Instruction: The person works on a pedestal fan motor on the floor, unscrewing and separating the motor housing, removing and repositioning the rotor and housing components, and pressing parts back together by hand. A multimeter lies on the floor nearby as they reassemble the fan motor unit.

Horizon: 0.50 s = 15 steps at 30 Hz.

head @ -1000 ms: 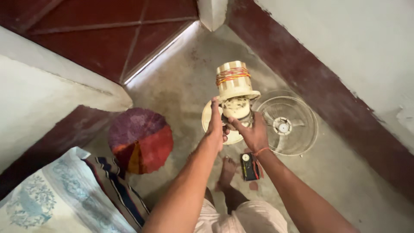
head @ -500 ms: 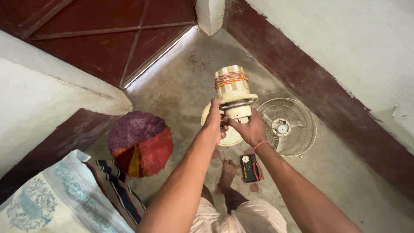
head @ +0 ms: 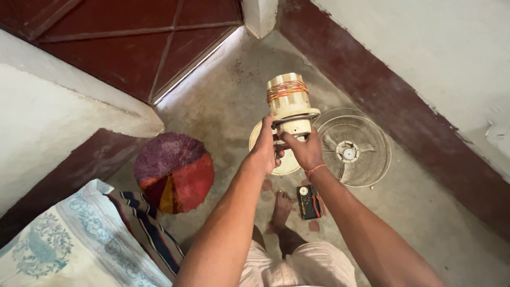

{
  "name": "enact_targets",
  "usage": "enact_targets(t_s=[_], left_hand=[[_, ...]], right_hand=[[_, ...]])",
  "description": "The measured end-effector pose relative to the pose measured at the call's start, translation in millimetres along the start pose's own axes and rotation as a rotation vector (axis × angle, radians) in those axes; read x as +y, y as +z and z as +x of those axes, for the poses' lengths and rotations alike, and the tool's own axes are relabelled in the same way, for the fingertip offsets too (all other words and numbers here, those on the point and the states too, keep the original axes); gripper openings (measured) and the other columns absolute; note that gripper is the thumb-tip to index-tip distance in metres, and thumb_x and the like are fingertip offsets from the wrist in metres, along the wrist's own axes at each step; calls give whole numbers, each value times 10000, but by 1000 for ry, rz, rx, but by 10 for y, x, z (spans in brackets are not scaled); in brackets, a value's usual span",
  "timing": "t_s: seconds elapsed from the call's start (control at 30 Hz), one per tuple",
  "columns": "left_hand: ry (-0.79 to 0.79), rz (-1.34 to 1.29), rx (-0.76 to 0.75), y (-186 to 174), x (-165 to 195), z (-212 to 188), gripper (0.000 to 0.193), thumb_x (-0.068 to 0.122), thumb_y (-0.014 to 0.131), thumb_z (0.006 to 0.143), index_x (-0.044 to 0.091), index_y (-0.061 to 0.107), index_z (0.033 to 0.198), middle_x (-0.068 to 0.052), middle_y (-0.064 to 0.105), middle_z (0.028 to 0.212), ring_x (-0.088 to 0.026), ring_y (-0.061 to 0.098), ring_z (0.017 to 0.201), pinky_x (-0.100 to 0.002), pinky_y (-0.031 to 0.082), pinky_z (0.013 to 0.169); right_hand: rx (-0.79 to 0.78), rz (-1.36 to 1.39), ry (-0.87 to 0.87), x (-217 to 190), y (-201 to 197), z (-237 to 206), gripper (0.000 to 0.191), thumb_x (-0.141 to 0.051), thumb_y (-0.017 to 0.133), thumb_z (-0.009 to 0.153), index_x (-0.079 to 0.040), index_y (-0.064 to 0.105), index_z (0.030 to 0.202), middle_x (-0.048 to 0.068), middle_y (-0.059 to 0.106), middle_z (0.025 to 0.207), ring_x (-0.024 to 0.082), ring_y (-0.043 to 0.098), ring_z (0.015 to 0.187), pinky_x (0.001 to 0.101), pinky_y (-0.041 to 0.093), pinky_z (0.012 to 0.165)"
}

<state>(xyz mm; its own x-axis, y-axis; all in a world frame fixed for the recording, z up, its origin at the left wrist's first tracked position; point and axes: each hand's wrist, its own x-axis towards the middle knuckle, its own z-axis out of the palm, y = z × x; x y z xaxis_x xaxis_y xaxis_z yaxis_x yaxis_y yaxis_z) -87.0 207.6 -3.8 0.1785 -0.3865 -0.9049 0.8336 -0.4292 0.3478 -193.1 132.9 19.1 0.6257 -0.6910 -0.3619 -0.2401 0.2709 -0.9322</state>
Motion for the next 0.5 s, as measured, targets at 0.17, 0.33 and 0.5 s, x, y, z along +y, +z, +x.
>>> enact_targets(t_s=[0.17, 0.33, 0.5], left_hand=[[51, -39, -29, 2, -51, 29, 698, 893, 426, 797, 204, 533, 827, 15, 526, 753, -111, 411, 628, -296, 298, 551], [40, -92, -52, 7, -39, -7, 740, 937, 361, 768, 223, 547, 821, 29, 488, 723, -111, 402, 607, -298, 278, 544], [48, -111, -42, -17, -33, -63, 796, 947, 339, 769, 205, 604, 886, 26, 488, 729, -115, 404, 606, -303, 295, 552]], right_hand=[[-99, -103, 28, -3, -109, 43, 373, -200, 792, 802, -16, 716, 1118, 65, 782, 971, 150, 741, 842, 314, 587, 779], [-189, -185, 68, -39, -185, 81, 475, -314, 836, 803, -27, 708, 1159, 69, 767, 981, 136, 686, 830, 316, 542, 729], [-207, -218, 45, -90, -236, 25, 516, -384, 831, 785, -69, 696, 1171, 40, 761, 973, 114, 667, 849, 284, 518, 710]])
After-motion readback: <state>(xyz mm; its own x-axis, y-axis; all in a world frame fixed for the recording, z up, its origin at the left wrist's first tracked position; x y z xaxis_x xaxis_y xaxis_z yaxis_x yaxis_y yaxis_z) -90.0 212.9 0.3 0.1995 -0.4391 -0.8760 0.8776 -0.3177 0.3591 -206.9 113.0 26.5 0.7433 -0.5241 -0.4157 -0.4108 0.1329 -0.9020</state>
